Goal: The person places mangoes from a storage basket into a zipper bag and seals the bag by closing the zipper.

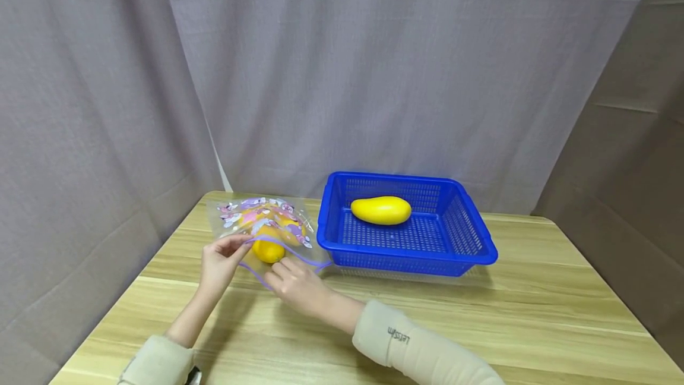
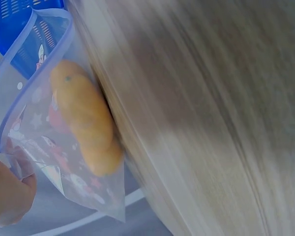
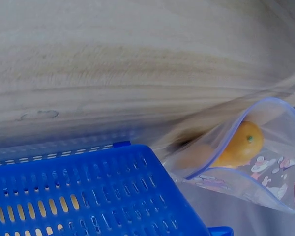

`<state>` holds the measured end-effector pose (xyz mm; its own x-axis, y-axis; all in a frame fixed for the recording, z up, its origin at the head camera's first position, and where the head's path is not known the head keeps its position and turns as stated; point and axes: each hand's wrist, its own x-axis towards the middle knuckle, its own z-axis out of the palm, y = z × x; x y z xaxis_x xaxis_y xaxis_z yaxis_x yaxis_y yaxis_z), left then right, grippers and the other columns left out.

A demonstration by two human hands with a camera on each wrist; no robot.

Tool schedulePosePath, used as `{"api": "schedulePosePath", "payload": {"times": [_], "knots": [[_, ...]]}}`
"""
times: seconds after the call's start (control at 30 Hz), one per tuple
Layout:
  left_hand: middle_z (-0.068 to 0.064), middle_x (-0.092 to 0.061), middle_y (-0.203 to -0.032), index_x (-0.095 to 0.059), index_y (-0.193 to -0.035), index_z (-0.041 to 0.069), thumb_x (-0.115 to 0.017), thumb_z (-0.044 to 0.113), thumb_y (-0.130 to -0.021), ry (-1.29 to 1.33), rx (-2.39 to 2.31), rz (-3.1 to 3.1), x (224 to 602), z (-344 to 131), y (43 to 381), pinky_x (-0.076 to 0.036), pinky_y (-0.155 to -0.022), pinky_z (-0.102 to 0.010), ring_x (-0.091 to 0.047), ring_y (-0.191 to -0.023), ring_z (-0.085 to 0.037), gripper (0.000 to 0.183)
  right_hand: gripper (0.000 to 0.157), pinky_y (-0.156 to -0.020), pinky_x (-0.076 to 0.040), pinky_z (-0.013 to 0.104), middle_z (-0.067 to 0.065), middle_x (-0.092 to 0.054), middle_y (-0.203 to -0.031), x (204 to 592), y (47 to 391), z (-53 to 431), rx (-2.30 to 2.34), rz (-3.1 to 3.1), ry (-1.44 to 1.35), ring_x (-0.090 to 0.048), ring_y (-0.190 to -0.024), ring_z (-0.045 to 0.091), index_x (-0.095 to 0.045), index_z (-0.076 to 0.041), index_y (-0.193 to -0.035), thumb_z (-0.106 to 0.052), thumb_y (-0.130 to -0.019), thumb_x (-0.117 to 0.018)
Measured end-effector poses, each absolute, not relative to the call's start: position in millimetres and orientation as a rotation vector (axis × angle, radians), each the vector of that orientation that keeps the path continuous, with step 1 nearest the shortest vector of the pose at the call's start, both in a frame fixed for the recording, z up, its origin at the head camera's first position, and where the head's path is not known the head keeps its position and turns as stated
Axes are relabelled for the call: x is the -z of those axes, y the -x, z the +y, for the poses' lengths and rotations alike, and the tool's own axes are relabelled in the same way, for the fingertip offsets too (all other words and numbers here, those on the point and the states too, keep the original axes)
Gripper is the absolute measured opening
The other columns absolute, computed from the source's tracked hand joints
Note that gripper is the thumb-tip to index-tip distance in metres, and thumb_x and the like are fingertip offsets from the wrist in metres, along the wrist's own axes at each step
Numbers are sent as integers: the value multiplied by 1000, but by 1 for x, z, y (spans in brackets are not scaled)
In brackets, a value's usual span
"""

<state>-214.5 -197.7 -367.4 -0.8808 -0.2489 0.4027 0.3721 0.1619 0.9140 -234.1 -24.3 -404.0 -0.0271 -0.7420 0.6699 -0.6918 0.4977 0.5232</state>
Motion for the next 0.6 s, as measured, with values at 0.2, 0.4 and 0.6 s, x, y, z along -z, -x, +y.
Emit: {"api": "schedulePosePath", "payload": {"times": [0.2, 0.4, 0.6], "knots": [[20, -66, -74, -60, -91, -23, -61, -18, -78, 127, 1789, -1954, 369, -199, 214, -53, -63, -9, -61, -63, 4, 14, 13, -69, -51, 15, -5, -63, -81, 400, 237, -21, 30, -1670, -1233, -57, -73, 8, -63, -15, -82, -6, -81, -55], [21, -66, -75, -59, -91, -24, -63, -17, -79, 149, 1771, -1948, 383, -205, 224, -52, -63, -8, -62, -64, 4, 15, 11, -76, -54, 18, -3, -66, -88, 393, 235, -14, 2, -1682, -1248, -62, -81, 10, -65, -14, -85, -9, -84, -56], [22, -66, -77, -62, -92, -20, -66, -12, -79, 164, 1739, -1966, 392, -210, 230, -52, -63, -8, -62, -65, 4, 15, 9, -74, -53, 17, -2, -65, -85, 386, 236, -6, -43, -1683, -1272, -60, -77, 10, -65, -12, -87, -7, -82, -59]]}}
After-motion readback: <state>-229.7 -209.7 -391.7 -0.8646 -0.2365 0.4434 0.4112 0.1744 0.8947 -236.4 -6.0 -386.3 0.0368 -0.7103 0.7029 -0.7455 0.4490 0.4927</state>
